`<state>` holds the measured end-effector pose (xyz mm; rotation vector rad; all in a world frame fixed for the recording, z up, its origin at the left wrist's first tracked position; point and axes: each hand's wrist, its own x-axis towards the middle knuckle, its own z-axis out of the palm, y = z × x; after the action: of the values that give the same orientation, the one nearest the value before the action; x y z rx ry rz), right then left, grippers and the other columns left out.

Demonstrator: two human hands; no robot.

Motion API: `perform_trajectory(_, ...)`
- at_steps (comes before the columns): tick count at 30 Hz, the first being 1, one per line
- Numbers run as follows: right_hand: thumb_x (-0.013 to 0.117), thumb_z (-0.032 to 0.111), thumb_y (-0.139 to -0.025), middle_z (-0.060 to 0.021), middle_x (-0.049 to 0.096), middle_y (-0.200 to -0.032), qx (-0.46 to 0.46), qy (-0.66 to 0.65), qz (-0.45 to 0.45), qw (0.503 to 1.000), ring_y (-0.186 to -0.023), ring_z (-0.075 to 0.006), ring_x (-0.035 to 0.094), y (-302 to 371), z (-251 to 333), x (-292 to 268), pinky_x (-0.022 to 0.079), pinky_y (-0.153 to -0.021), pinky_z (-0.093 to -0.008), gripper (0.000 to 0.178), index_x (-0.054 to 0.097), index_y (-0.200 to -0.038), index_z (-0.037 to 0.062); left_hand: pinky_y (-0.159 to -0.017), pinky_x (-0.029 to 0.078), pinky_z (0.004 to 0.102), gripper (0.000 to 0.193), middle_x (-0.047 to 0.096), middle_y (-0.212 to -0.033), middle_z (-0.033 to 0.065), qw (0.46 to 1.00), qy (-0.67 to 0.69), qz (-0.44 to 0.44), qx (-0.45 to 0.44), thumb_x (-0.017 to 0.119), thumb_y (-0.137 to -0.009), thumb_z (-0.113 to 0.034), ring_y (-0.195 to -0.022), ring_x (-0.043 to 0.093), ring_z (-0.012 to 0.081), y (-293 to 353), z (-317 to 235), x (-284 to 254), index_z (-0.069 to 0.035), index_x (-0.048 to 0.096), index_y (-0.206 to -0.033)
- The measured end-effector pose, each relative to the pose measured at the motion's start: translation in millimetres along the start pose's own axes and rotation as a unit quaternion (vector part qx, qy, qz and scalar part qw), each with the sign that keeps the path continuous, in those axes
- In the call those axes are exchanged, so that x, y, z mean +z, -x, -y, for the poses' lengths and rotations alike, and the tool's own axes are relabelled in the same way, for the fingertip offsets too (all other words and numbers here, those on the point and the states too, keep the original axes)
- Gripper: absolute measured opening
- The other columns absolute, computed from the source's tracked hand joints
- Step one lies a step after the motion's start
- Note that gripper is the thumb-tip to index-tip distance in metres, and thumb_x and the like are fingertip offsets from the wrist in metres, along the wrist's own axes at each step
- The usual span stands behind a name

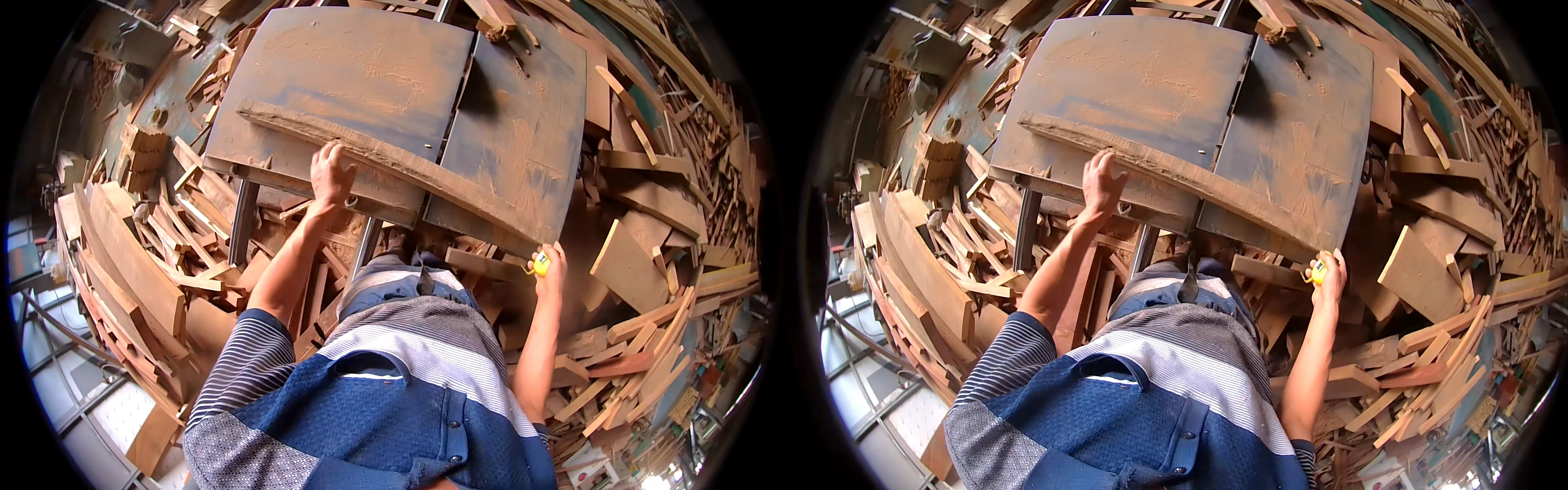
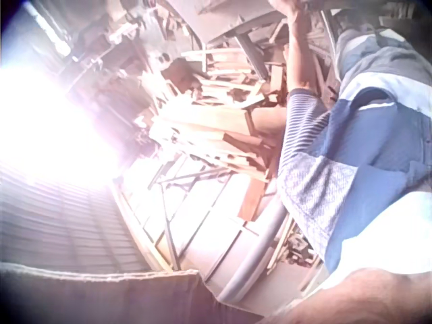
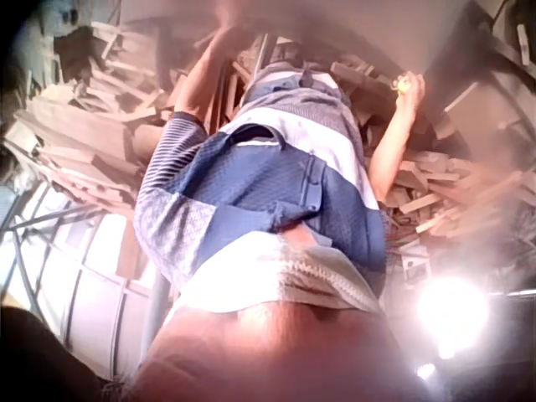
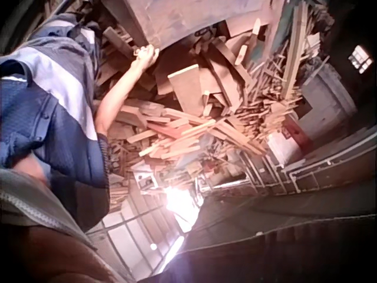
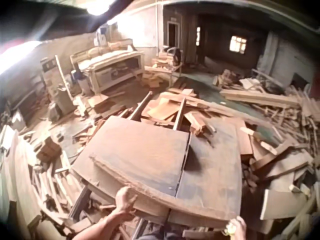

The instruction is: The person measures lengths of wood using a tape measure and moves various wooden boards around a table saw in a workshop environment.

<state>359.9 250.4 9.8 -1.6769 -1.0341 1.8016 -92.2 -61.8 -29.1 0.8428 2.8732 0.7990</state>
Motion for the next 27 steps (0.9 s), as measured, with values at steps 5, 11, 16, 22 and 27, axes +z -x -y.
perform_trajectory(5, 0.073, 0.019, -0.096, -0.0107, 0.064, -0.109, -0.002, -0.027, -0.018, 0.999, -0.087, -0.0233, 0.069, 15, -8, 2, 0.059, -0.064, -0.0396, 0.084, 0.028, -0.166, 0.0037, -0.119, 0.036, 0.0516, 0.073, 0.057, -0.143, 0.0121, 0.953, -0.176, 0.050, 0.242, 0.093, -0.075, -0.027, -0.140, 0.049, 0.0352, -45, -8, -30, -0.012, 0.058, -0.138)
perform_trajectory(11, 0.069, 0.015, -0.098, -0.0067, 0.069, -0.095, 0.028, -0.155, -0.078, 0.984, -0.079, -0.0245, 0.069, 46, -57, -5, 0.056, -0.060, -0.0429, 0.014, 0.062, -0.110, 0.0163, -0.117, 0.039, 0.0510, 0.083, 0.063, -0.135, 0.0130, 0.912, -0.175, 0.167, 0.331, 0.095, -0.071, -0.042, -0.133, 0.056, 0.0321, -100, 15, -12, -0.009, 0.059, -0.137)
perform_trajectory(16, 0.073, 0.022, -0.095, -0.0089, 0.068, -0.086, 0.084, -0.180, -0.125, 0.972, -0.075, -0.0273, 0.070, 89, -132, -30, 0.057, -0.058, -0.0454, 0.015, 0.062, -0.104, 0.0147, -0.099, 0.053, 0.0484, 0.062, 0.072, -0.110, 0.0165, 0.858, -0.156, 0.325, 0.367, 0.099, -0.064, -0.032, -0.113, 0.067, 0.0381, -136, 6, -13, -0.003, 0.065, -0.108)
perform_trajectory(22, 0.074, 0.030, -0.096, -0.0096, 0.071, -0.094, 0.139, -0.234, -0.080, 0.959, -0.081, -0.0271, 0.072, 147, -176, -48, 0.057, -0.061, -0.0439, 0.026, 0.063, -0.114, 0.0139, -0.106, 0.051, 0.0480, 0.084, 0.073, -0.123, 0.0172, 0.790, -0.147, 0.561, 0.198, 0.099, -0.062, -0.032, -0.120, 0.066, 0.0397, -141, -25, -32, -0.009, 0.067, -0.135)
perform_trajectory(27, 0.069, 0.040, -0.102, -0.0103, 0.073, -0.099, 0.130, -0.252, -0.049, 0.958, -0.082, -0.0249, 0.073, 164, -164, -33, 0.058, -0.063, -0.0409, 0.035, 0.065, -0.120, 0.0109, -0.119, 0.043, 0.0508, 0.089, 0.054, -0.157, 0.0191, 0.874, -0.145, 0.370, 0.278, 0.092, -0.076, -0.037, -0.144, 0.050, 0.0397, -133, -20, -31, -0.003, 0.056, -0.151)
